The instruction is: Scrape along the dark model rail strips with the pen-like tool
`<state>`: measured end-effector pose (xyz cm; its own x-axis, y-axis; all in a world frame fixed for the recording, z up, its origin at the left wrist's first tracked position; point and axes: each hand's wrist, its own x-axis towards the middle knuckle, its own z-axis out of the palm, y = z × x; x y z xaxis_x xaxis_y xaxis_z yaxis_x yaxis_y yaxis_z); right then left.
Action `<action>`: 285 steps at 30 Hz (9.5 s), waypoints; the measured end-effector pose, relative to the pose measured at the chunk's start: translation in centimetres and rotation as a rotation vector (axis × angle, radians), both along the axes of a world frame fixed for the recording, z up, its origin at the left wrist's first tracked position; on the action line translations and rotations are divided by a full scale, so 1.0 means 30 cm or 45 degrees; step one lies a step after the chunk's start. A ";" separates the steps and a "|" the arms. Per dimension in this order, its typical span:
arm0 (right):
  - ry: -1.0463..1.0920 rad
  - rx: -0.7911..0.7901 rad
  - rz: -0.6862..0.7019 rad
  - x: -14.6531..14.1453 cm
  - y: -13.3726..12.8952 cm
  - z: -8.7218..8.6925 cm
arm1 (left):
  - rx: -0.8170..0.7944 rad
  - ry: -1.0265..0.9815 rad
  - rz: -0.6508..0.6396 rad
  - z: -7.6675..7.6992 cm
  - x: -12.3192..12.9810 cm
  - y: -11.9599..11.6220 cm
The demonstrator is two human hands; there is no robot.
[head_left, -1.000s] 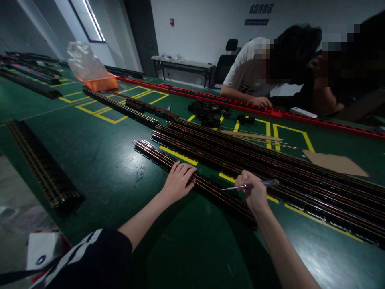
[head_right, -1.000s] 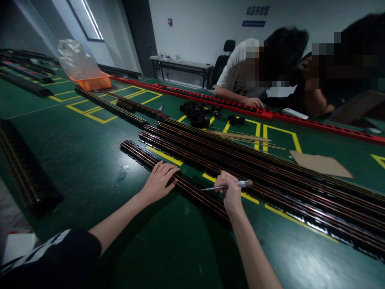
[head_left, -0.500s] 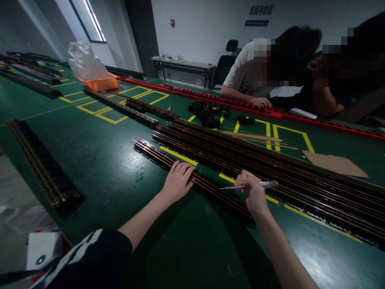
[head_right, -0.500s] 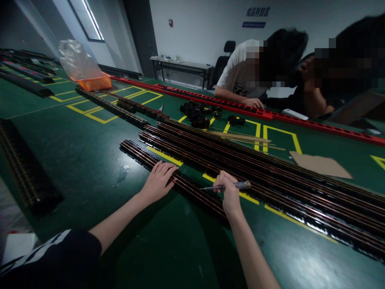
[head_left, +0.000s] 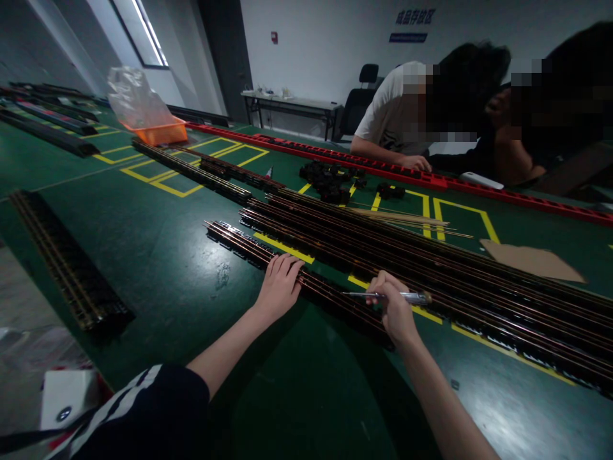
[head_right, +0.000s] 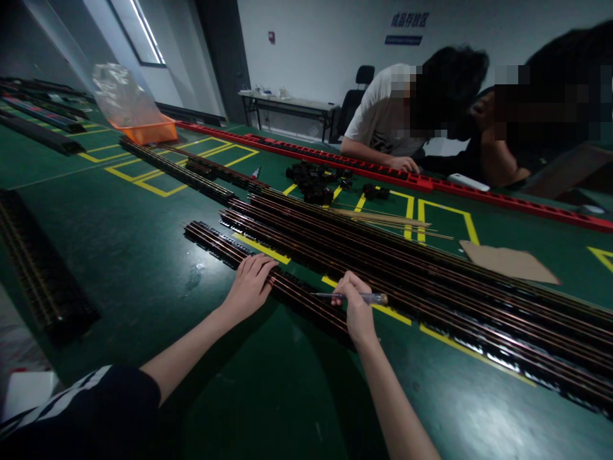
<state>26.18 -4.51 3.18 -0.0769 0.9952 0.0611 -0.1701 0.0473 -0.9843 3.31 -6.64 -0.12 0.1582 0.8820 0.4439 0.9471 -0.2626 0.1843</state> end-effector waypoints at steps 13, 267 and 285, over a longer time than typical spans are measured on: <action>-0.006 -0.022 0.011 0.001 0.001 0.007 | -0.071 0.010 -0.243 0.032 0.026 -0.028; -0.049 0.112 -0.600 0.040 -0.017 -0.057 | 0.005 0.078 0.021 0.003 0.007 -0.004; -1.707 1.206 -0.253 -0.159 -0.189 -0.110 | 0.067 -0.035 -0.314 0.013 0.020 -0.032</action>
